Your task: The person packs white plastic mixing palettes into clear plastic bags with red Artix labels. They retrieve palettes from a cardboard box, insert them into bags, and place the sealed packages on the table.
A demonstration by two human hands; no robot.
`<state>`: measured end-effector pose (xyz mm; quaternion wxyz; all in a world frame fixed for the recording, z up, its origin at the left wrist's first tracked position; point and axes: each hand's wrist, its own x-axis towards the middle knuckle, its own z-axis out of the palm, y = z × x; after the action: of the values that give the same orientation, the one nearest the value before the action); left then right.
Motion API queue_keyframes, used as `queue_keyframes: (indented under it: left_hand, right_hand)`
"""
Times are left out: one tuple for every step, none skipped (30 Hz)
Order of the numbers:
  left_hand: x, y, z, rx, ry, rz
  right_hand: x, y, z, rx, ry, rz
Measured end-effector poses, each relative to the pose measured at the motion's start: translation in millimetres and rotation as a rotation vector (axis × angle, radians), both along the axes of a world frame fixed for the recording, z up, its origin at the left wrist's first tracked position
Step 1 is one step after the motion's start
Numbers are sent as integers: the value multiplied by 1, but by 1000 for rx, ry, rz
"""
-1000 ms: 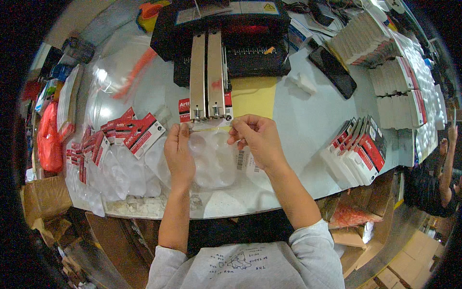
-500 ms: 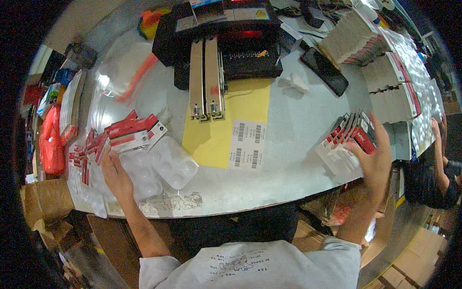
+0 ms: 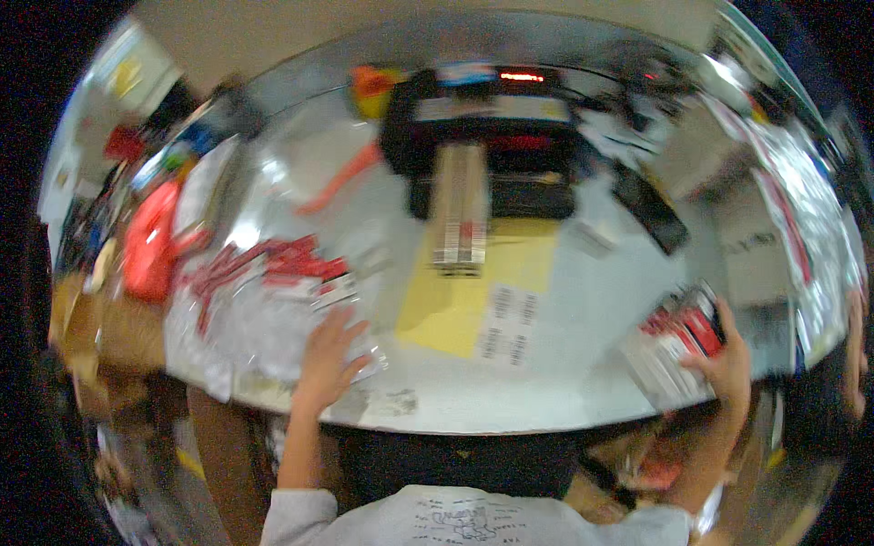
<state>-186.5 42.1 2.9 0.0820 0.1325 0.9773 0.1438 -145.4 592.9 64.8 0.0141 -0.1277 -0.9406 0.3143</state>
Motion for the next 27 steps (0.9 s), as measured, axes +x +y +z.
queue_keyframes:
  left_hand:
    - [4, -1, -4, -31, 80, 18]
    - [8, -1, -7, -59, 175, -26]
    - [10, -1, -9, -79, 193, 58]
    - [11, 0, -11, -92, 229, 85]
    - [12, 0, -10, -97, 303, 93]
    - [11, 0, -9, -120, 267, 123]
    - [9, -2, -6, -135, 274, 146]
    - [7, -5, -2, -141, 274, 167]
    - [5, -10, 1, -178, 263, 206]
    - [2, -17, 4, -210, 239, 236]
    - [-1, -25, 5, -216, 175, 244]
    - [-4, -37, 5, -241, 209, 299]
    - [-7, -51, 4, -246, 210, 328]
    - [-9, -66, 0, -265, 216, 341]
    - [-13, -82, -4, -284, 221, 367]
    - [-13, -97, -10, -297, 169, 415]
    - [-14, -114, -15, -306, 169, 440]
    - [-17, -129, -21, -313, 256, 423]
    - [-19, -144, -24, -350, 164, 454]
    - [-19, -157, -26, -375, 240, 409]
    - [-21, -167, -26, -444, 205, 436]
    - [-22, -175, -25, -470, 279, 388]
    - [-26, -179, -21, -468, 166, 440]
    - [-29, -178, -17, -510, 166, 394]
    - [-37, -169, -15, -463, 247, 286]
    - [-46, -152, -14, -350, 403, 106]
    - [-51, -130, -14, -247, 524, -42]
  right_hand:
    - [0, 3, -4, -54, 40, 6]
    - [0, 7, -7, -58, 40, 21]
    - [0, 10, -10, -70, 3, 19]
    - [0, 13, -13, -33, 17, 35]
    - [0, 15, -14, -53, 8, 24]
    - [1, 15, -15, -115, 28, 35]
    - [2, 16, -14, -24, 6, 21]
    - [3, 15, -15, -19, 47, 49]
    - [5, 15, -14, 33, 37, 41]
    - [7, 15, -15, 36, 41, 19]
    - [12, 16, -15, 72, 45, -2]
    - [17, 18, -16, 39, 40, -17]
    - [27, 21, -16, 198, 113, -23]
    - [40, 24, -17, 306, 143, -54]
    - [58, 29, -15, 305, 132, -141]
    - [81, 36, -9, 253, 98, -176]
    - [108, 41, -3, 316, 18, -272]
    - [141, 44, 5, 366, 45, -308]
    - [177, 45, 15, 411, -40, -364]
    - [216, 40, 26, 473, -89, -404]
    - [251, 33, 37, 383, -193, -569]
    - [289, 19, 46, 519, -217, -676]
    - [322, 4, 53, 498, -233, -710]
    - [350, -12, 56, 87, -21, -752]
    - [383, -32, 57, 114, -8, -880]
    - [412, -51, 51, 250, -71, -988]
    - [444, -68, 43, 251, -73, -1011]
